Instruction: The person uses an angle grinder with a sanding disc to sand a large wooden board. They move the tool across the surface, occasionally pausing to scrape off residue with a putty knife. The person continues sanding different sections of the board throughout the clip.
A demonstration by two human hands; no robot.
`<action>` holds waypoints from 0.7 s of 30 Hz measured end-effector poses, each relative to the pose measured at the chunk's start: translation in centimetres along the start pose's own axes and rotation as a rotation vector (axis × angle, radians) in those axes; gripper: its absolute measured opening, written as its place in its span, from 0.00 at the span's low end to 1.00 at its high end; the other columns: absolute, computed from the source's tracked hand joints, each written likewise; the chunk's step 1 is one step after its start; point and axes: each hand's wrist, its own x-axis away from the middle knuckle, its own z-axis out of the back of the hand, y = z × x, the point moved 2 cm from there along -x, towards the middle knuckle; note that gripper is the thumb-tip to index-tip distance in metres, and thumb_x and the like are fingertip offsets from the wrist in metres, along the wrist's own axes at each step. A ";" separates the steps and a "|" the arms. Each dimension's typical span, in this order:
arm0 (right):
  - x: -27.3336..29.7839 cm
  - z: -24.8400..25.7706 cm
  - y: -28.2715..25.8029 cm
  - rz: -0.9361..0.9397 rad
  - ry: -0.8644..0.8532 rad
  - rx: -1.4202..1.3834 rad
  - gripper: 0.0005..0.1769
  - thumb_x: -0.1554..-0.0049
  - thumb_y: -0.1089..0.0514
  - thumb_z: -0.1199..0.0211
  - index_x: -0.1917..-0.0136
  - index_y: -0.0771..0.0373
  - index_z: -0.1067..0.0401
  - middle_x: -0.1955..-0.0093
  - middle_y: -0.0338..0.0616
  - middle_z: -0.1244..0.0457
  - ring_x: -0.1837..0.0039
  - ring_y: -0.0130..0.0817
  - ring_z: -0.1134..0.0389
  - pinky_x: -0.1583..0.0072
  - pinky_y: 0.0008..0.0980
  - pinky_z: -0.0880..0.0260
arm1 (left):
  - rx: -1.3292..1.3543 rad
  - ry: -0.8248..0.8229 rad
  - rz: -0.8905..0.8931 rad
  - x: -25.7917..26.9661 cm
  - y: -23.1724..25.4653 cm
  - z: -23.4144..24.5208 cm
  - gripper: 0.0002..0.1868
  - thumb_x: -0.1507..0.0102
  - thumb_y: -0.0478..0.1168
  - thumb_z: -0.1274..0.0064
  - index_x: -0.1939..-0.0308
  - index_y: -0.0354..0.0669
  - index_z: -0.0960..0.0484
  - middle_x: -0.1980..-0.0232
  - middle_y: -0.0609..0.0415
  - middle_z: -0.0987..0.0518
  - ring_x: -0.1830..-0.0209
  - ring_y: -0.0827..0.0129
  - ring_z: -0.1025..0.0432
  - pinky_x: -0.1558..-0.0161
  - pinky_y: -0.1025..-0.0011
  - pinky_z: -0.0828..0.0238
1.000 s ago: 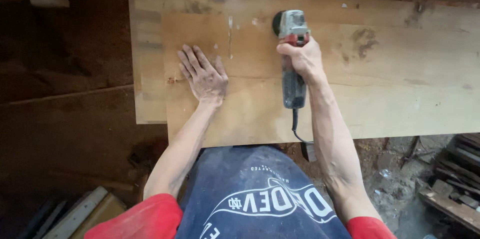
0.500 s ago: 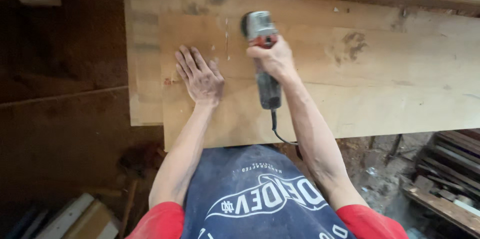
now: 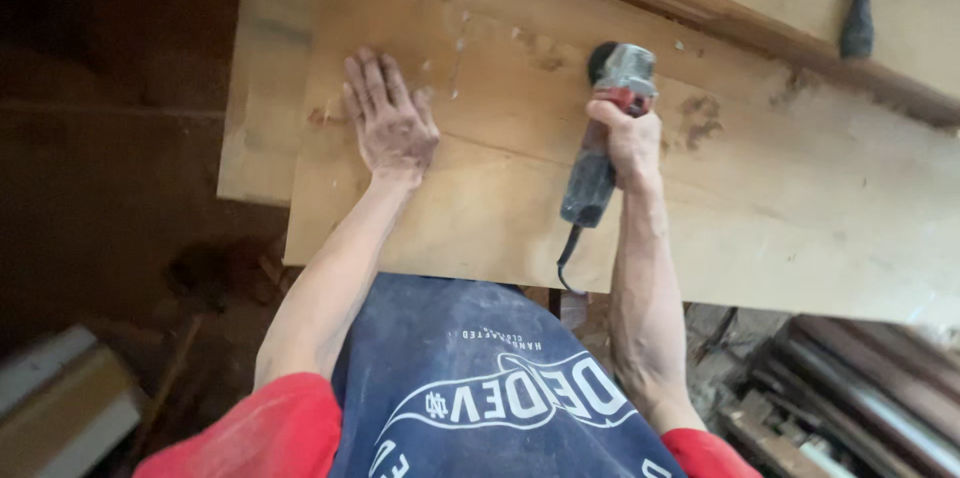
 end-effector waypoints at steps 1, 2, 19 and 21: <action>0.7 -1.7 -0.3 0.031 -0.072 0.011 0.14 0.53 0.59 0.27 0.53 0.60 0.23 0.59 0.34 0.32 0.60 0.24 0.32 0.57 0.27 0.31 | -0.002 0.010 0.001 0.0 -0.2 -0.3 0.34 0.26 0.49 0.57 0.23 0.28 0.40 0.17 0.34 0.52 0.16 0.40 0.59 0.20 0.47 0.63; 1.4 -3.4 -0.6 0.060 -0.144 0.021 0.14 0.53 0.59 0.28 0.52 0.60 0.23 0.59 0.34 0.32 0.60 0.24 0.33 0.56 0.26 0.31 | -0.004 0.021 0.001 0.0 -0.4 -0.6 0.33 0.27 0.48 0.57 0.23 0.28 0.40 0.17 0.34 0.51 0.16 0.40 0.59 0.20 0.48 0.62; 6.6 -13.1 -4.5 0.177 -0.417 0.208 0.19 0.54 0.60 0.27 0.48 0.61 0.26 0.57 0.34 0.32 0.57 0.24 0.32 0.53 0.28 0.30 | 0.074 0.088 0.012 0.4 -1.1 -2.7 0.34 0.32 0.37 0.56 0.23 0.27 0.42 0.17 0.39 0.49 0.15 0.49 0.57 0.18 0.54 0.61; 6.4 -13.1 -4.7 0.178 -0.398 0.217 0.21 0.55 0.59 0.27 0.48 0.61 0.27 0.57 0.34 0.33 0.58 0.24 0.32 0.55 0.29 0.29 | 0.095 0.113 0.000 0.3 -1.1 -2.8 0.34 0.31 0.39 0.56 0.23 0.26 0.43 0.17 0.38 0.50 0.15 0.48 0.57 0.18 0.54 0.62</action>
